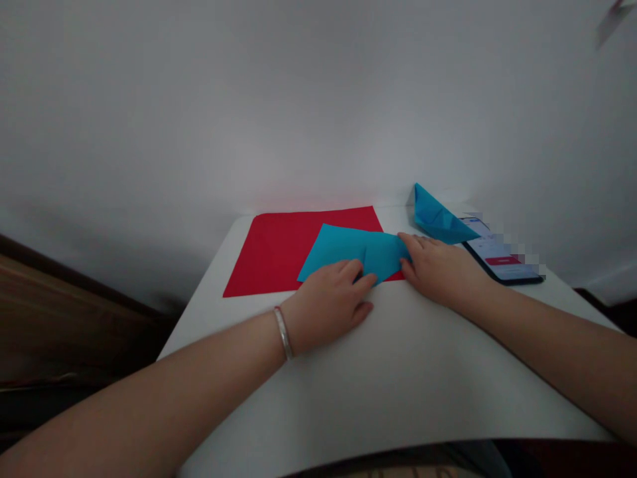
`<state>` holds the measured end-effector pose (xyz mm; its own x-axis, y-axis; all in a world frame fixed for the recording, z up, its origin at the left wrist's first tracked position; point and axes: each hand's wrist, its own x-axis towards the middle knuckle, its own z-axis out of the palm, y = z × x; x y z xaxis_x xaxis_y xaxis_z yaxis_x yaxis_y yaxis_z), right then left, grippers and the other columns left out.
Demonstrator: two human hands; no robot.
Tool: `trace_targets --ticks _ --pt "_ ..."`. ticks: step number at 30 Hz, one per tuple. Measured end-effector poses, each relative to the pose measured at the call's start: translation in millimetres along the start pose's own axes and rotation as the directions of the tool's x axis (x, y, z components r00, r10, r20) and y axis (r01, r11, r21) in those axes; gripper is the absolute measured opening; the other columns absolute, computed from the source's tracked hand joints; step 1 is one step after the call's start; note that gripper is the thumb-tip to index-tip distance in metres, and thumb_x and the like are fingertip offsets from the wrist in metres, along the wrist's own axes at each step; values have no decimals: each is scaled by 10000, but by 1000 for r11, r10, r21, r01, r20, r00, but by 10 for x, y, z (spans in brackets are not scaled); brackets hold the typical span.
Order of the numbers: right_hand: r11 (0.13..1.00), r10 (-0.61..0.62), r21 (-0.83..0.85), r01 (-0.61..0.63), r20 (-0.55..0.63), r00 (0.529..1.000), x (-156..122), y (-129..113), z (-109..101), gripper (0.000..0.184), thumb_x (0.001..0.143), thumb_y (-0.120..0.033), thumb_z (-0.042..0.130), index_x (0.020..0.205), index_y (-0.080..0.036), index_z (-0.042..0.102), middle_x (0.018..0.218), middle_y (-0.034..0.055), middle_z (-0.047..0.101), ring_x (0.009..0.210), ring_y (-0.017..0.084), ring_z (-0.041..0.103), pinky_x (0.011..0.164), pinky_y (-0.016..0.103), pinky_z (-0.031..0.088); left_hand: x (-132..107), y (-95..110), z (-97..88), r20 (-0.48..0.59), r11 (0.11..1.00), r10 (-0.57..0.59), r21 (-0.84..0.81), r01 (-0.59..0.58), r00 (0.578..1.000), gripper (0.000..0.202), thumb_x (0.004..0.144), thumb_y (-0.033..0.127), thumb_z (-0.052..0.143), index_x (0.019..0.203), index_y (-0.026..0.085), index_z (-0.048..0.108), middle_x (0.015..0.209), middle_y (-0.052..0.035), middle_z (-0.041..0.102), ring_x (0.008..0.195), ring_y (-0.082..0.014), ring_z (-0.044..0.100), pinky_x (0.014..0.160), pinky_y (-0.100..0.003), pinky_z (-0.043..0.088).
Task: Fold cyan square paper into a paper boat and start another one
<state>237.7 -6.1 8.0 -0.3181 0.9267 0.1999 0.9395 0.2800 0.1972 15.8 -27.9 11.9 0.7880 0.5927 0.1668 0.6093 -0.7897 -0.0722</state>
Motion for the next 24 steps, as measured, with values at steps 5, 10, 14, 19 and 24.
trace_targets --ticks 5,10,14,19,24 --pt "1000 -4 26 3 7 1000 -30 23 2 662 912 -470 383 1435 -70 317 1217 221 616 1053 317 616 781 408 493 55 -47 85 -38 1000 -5 9 6 999 425 926 379 450 1268 139 526 1425 -152 430 1179 -305 507 952 -448 444" --pt "998 -61 16 61 -1 998 -49 56 33 672 891 -496 405 1421 -86 354 1131 195 667 937 300 658 714 384 492 148 -97 176 -48 999 -29 -31 28 998 475 934 404 447 1285 95 530 1277 -130 592 1151 -275 528 989 -418 416" --pt "995 -78 65 78 -6 997 -46 85 60 658 880 -507 411 1409 -118 385 1135 170 672 947 288 652 735 383 487 183 -107 211 -80 995 -79 -59 74 994 459 926 413 473 1261 113 562 1255 -98 614 1131 -261 537 1003 -398 405" --pt "992 -93 85 96 -45 995 -28 95 68 656 878 -501 408 1403 -109 399 1139 172 666 970 301 637 761 395 477 198 -88 236 -93 998 -65 -25 63 994 403 935 353 457 1240 114 571 1198 -102 646 1067 -262 571 946 -403 446" --pt "973 -187 124 196 -84 979 -23 90 86 708 856 -513 442 1412 -80 381 1088 167 679 950 290 631 811 387 452 220 -67 212 -70 995 -99 -17 98 993 480 919 430 475 1269 106 534 1145 -124 659 1048 -282 579 903 -417 471"
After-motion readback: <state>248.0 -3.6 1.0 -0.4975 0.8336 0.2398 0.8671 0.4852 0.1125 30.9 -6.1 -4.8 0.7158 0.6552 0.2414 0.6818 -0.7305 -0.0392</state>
